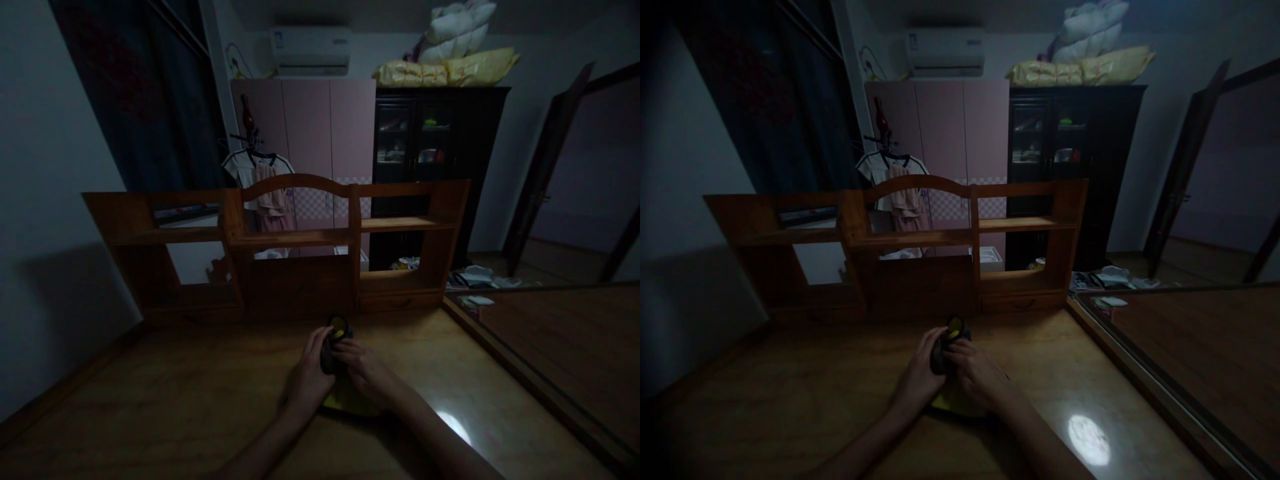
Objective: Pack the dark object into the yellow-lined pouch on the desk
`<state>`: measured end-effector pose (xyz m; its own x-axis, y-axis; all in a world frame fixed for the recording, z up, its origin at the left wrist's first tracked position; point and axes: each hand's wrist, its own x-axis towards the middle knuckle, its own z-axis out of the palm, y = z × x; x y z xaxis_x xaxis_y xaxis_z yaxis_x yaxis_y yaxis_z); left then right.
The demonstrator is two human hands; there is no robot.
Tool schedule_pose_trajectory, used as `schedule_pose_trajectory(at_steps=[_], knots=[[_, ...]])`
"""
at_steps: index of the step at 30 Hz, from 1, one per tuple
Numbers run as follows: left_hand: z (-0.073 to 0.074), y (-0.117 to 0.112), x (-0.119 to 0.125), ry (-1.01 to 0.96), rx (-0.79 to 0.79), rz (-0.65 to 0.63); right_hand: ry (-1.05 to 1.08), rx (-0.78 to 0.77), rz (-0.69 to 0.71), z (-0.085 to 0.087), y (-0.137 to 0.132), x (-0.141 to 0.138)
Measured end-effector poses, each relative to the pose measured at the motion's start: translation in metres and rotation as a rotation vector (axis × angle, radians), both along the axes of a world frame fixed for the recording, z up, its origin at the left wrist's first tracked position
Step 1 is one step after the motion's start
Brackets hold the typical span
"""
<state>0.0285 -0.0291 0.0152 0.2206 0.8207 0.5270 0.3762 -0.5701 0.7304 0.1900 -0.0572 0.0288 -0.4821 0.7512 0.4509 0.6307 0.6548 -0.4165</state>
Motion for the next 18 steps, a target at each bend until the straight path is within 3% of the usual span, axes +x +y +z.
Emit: schedule_pose_trajectory(at_steps=[8, 18], knots=[[-0.0002, 0.0005, 0.0009, -0.004, -0.027, 0.021, -0.006, -0.021, -0.067, 0.0004, -0.0005, -0.0092], [0.0018, 0.0001, 0.0009, 0.015, -0.027, 0.028, 0.146, -0.035, 0.004, -0.0016, 0.0017, -0.0011]])
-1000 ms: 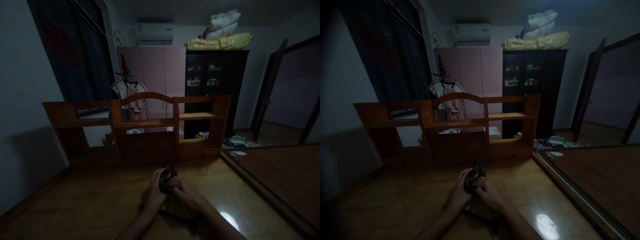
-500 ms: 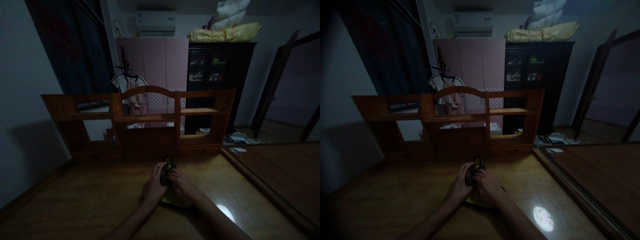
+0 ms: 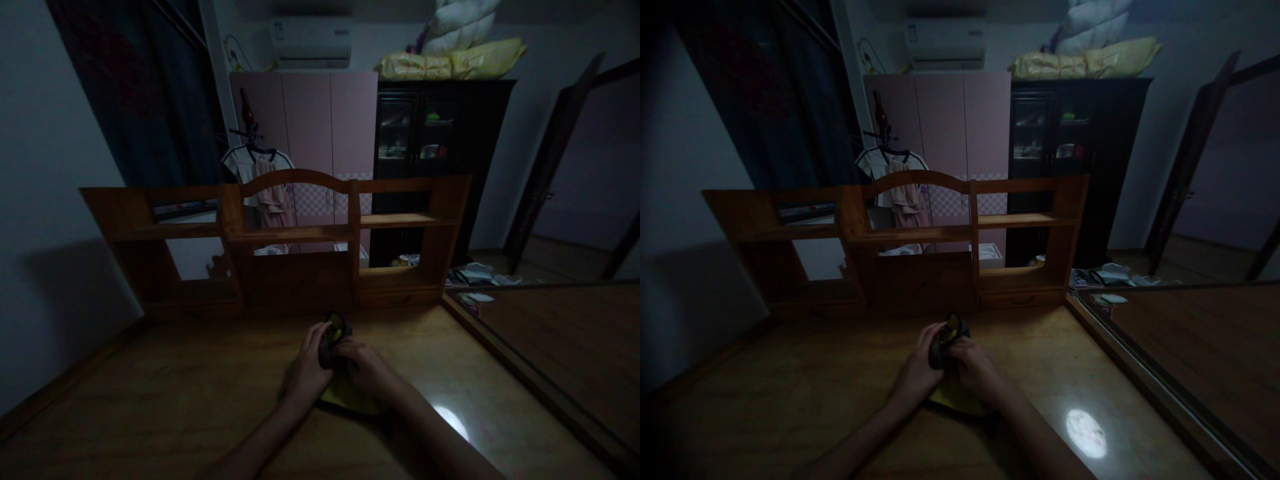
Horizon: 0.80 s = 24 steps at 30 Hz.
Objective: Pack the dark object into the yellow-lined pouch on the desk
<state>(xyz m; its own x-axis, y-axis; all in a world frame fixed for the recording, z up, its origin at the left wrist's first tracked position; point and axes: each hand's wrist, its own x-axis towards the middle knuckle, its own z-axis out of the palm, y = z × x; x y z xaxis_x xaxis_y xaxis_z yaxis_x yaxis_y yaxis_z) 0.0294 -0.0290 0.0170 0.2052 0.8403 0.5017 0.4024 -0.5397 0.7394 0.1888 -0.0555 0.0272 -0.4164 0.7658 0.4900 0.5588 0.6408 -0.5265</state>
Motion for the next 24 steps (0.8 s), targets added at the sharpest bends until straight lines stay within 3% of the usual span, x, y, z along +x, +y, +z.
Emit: schedule_pose_trajectory(at_steps=[6, 11, 19, 24], knots=[[0.003, -0.003, -0.003, 0.001, -0.006, 0.008, 0.02, 0.079, -0.046, -0.003, 0.0, 0.0], [-0.004, 0.004, -0.006, -0.041, -0.066, 0.066, 0.016, 0.125, -0.083, -0.006, 0.002, 0.005], [-0.018, 0.02, -0.007, -0.295, -0.247, -0.088, 0.119, -0.043, -0.113, -0.009, 0.012, 0.013], [-0.005, 0.009, -0.003, -0.225, -0.067, -0.04, 0.199, -0.032, -0.123, -0.006, 0.01, 0.011]])
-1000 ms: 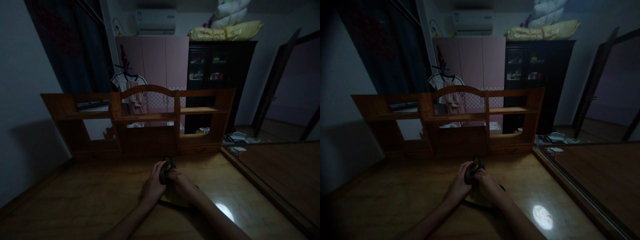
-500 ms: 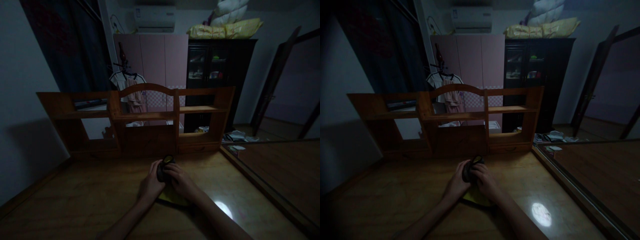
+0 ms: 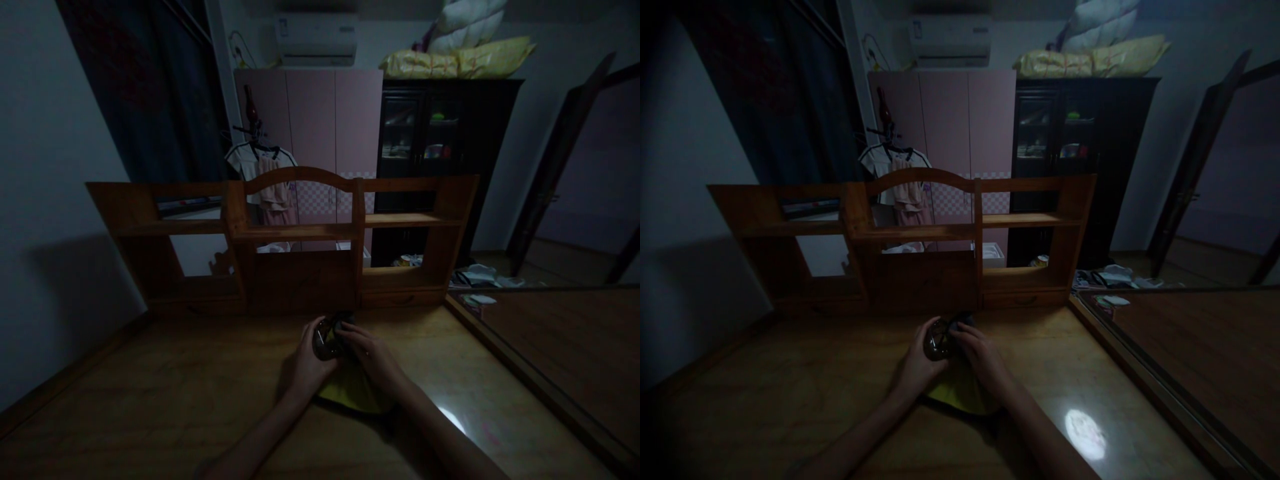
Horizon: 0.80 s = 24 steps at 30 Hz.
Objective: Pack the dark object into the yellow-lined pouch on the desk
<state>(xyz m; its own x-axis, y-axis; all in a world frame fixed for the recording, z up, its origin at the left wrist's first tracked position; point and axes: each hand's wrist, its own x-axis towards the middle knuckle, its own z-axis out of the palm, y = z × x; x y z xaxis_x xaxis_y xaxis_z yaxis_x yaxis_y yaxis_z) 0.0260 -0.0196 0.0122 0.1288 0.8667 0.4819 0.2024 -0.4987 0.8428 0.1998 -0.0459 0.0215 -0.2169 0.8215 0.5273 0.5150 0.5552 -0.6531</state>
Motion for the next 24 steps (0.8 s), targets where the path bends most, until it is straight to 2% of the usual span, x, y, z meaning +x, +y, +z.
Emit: schedule_pose_trajectory(at_steps=[4, 12, 15, 20, 24], knots=[[0.009, -0.011, 0.003, 0.107, 0.165, 0.053, 0.104, -0.026, -0.001, 0.004, -0.004, -0.002], [0.016, -0.027, 0.0, 0.32, 0.372, -0.01, 0.499, -0.165, 0.024, 0.012, -0.005, -0.007], [0.016, -0.03, -0.001, 0.364, 0.408, -0.038, 0.452, -0.198, 0.0, 0.012, -0.005, -0.007], [0.016, -0.03, -0.002, 0.366, 0.411, -0.059, 0.313, -0.13, -0.012, 0.011, -0.007, -0.006], [0.016, -0.03, -0.002, 0.354, 0.399, -0.09, 0.364, -0.152, 0.02, 0.01, -0.006, -0.006]])
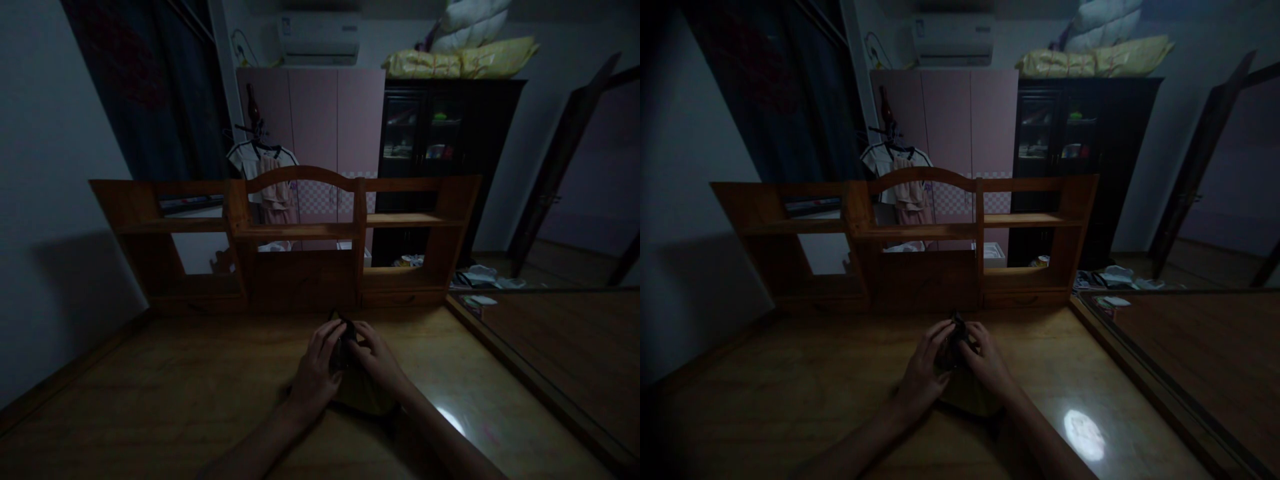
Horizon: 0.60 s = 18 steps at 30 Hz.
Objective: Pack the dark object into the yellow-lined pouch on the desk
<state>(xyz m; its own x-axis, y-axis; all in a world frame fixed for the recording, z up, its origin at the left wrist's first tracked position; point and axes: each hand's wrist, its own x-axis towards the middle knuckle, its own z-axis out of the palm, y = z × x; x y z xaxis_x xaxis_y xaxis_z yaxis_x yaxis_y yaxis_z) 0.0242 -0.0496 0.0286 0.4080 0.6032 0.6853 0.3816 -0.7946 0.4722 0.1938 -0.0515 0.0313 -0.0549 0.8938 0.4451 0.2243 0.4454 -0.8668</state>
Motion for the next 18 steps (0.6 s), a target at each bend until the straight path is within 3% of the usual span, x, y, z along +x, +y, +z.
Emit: schedule_pose_trajectory(at_steps=[8, 18], knots=[[0.002, -0.002, 0.0, 0.033, 0.023, 0.004, 0.531, -0.337, 0.251, -0.002, 0.002, -0.006], [0.001, -0.002, 0.001, 0.063, 0.061, 0.027, 0.724, -0.293, 0.316, -0.008, 0.0, -0.014]])
